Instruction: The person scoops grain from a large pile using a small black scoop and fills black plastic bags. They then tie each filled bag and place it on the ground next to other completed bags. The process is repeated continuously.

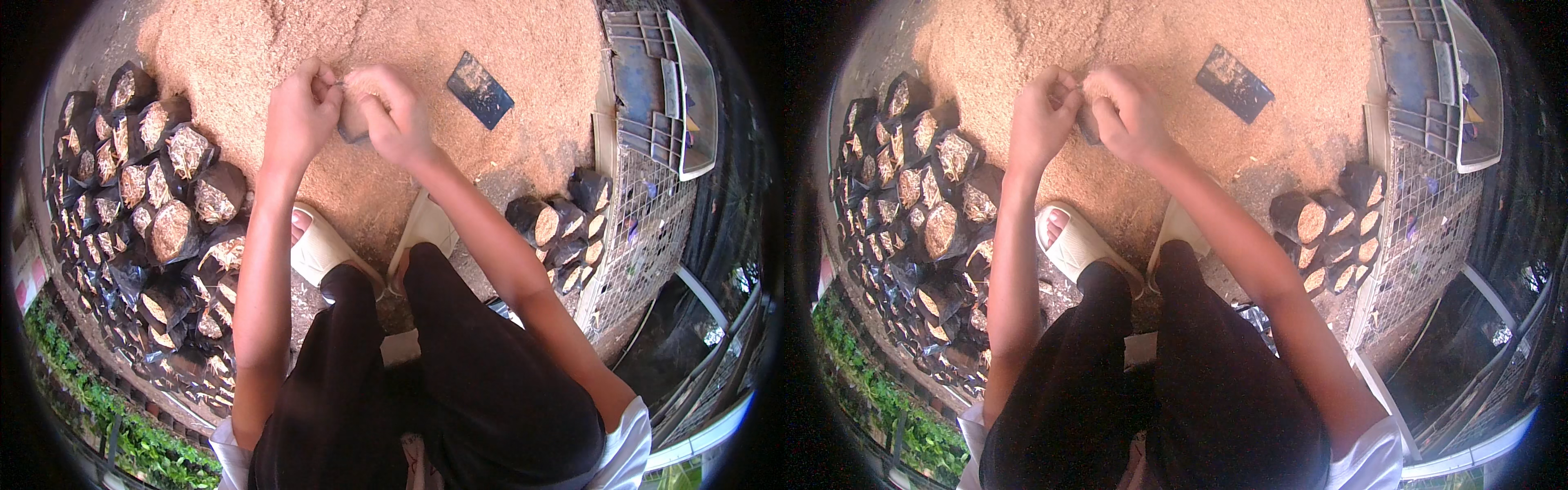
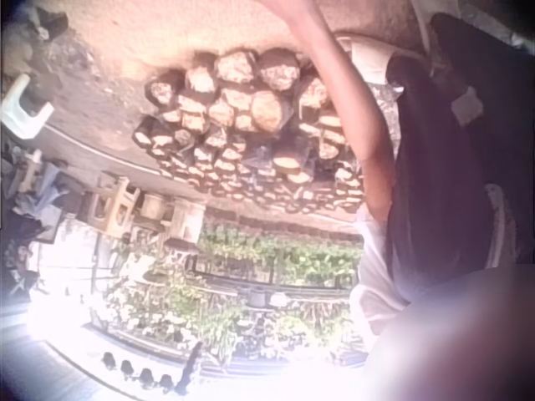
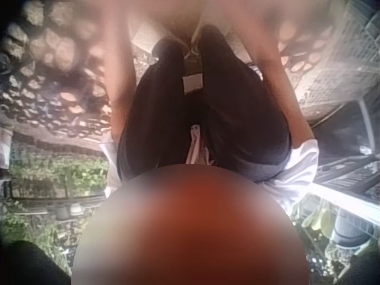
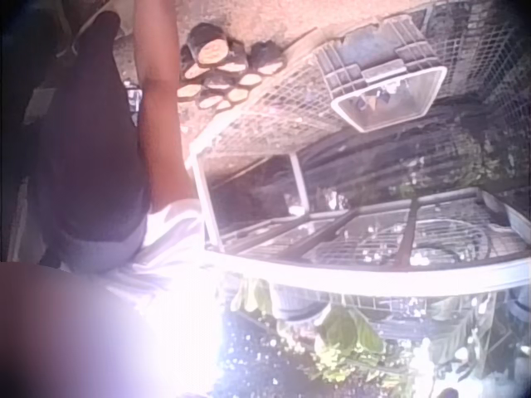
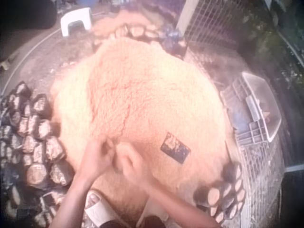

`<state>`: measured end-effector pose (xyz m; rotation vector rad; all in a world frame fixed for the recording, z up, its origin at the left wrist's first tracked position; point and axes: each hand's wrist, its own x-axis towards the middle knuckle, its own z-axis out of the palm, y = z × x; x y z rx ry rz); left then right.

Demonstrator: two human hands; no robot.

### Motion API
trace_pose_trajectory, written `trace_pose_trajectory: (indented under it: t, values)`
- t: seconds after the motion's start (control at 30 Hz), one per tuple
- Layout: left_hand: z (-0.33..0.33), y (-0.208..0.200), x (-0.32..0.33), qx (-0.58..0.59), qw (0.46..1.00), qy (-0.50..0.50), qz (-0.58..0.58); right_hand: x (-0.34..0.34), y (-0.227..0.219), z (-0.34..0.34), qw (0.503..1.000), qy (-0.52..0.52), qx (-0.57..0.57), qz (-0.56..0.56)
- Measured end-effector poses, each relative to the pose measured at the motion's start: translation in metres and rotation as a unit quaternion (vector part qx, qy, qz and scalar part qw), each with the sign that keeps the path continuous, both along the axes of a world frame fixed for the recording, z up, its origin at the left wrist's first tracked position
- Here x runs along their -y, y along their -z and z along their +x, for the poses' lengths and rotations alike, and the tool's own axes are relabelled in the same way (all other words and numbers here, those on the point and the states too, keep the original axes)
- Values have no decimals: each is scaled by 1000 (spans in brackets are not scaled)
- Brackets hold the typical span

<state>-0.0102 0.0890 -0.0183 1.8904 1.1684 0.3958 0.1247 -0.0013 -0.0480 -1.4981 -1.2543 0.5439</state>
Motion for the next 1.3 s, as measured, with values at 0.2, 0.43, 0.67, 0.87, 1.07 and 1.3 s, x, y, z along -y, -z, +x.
trace_pose_trajectory:
  t: [0.2,0.43,0.67,0.87,1.07,1.3]
  values:
    - [-12,2,20,-53,994,32,-84,17,-16,16,980,7,189,65]
    - [-17,22,40,-38,999,-8,-33,60,-21,16,977,-81,184,-64]
    - [-15,8,39,-58,998,-8,15,58,-4,15,961,-102,246,-71]
    - [-14,-2,39,-68,998,-13,-14,68,-17,38,913,-109,369,-133]
    - [-20,7,38,-100,995,26,8,75,-18,36,911,-131,369,-132]
    - [-16,0,35,-63,996,55,33,80,-9,26,931,-111,316,-146]
